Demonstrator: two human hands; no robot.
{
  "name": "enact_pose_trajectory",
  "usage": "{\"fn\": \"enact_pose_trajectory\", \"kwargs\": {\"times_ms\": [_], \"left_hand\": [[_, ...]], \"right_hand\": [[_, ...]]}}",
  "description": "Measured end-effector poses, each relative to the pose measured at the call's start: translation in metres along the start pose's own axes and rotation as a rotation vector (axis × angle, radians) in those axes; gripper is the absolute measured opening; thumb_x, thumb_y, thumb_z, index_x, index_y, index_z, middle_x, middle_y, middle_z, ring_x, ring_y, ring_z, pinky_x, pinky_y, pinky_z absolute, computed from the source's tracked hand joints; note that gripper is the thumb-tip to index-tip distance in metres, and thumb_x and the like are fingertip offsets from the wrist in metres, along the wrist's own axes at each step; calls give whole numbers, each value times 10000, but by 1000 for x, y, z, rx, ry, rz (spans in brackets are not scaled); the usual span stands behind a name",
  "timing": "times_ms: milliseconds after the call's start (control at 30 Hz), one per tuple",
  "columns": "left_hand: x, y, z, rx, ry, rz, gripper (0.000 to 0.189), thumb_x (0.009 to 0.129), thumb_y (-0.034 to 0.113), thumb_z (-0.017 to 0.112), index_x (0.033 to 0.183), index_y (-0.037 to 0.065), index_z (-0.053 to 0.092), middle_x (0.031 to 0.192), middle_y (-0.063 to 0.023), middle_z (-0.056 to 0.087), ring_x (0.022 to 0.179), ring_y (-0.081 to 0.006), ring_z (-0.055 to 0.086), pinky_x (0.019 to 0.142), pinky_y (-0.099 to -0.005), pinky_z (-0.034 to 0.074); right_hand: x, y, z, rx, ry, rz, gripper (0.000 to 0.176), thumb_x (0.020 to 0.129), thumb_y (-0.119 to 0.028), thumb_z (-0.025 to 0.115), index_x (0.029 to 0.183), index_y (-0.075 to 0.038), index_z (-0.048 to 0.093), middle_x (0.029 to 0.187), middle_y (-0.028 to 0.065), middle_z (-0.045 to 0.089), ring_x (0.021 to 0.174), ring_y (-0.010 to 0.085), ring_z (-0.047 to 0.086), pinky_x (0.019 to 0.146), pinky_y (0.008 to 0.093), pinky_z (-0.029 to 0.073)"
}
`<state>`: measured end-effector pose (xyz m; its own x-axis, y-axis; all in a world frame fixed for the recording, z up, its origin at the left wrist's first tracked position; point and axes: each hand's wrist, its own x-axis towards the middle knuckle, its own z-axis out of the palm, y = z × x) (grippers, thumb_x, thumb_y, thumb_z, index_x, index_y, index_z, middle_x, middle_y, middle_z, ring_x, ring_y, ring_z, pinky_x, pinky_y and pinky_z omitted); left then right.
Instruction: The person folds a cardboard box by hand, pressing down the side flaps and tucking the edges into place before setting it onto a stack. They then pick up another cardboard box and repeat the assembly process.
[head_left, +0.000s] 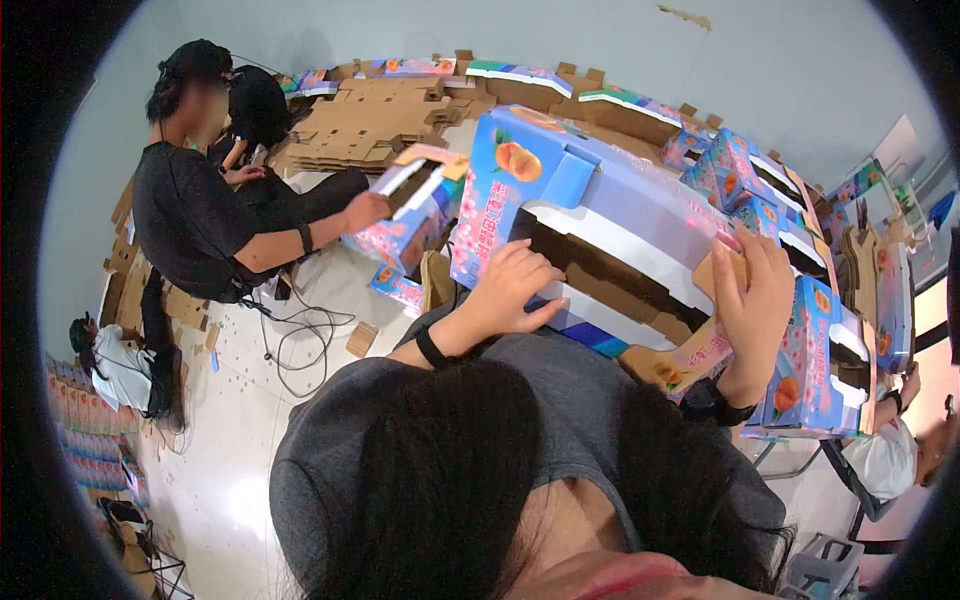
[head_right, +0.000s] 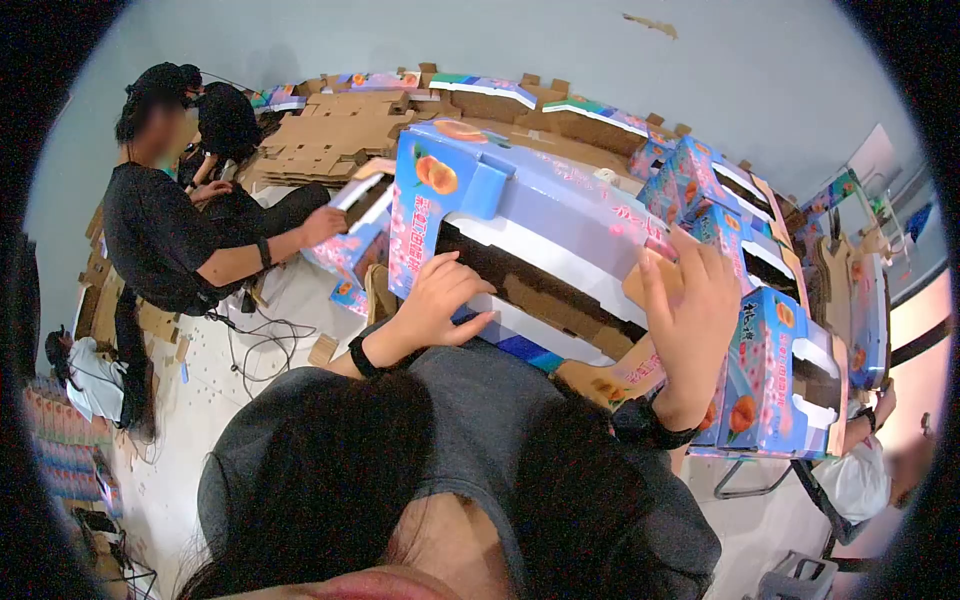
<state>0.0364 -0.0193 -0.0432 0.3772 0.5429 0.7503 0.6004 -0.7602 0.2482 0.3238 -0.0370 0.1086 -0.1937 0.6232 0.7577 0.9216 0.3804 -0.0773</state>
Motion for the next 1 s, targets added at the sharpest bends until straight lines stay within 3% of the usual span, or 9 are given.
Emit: {"fn": "enact_pose_trajectory", "kwargs": {"times_ms": [133, 267, 467, 1000], "left_hand": [[-1, -2, -3, -29, -52, -13, 270, 769, 287, 737, 944, 101, 650, 851, -64, 608, 896, -265, 599, 1022, -463, 391], [0, -1, -4, -42, -54, -9, 269, 775, 277, 730, 936, 88, 627, 848, -76, 588, 900, -280, 588, 1012, -468, 404], [1, -5, -3, -43, -53, -4, 271, 775, 282, 742, 958, 102, 653, 860, -67, 607, 908, -265, 598, 1027, -463, 378], [1, -4, -4, -45, -78, -9, 272, 790, 285, 729, 973, 100, 650, 876, -69, 608, 913, -268, 597, 1019, -460, 377]], "right_hand": [[9, -8, -4, 33, 0, 87, 236, 845, -247, 718, 827, -15, 678, 770, 101, 564, 758, 278, 562, 684, 372, 433], [17, -11, 6, 12, 52, 130, 297, 838, -251, 725, 686, -14, 631, 716, 98, 528, 737, 268, 555, 650, 365, 427], [17, -4, 19, -7, 94, 239, 305, 843, -276, 715, 697, -24, 622, 734, 93, 543, 726, 270, 558, 634, 374, 435], [13, -3, 20, -144, 91, 126, 249, 887, -281, 643, 791, -52, 671, 853, 76, 606, 796, 272, 563, 687, 381, 451]]}}
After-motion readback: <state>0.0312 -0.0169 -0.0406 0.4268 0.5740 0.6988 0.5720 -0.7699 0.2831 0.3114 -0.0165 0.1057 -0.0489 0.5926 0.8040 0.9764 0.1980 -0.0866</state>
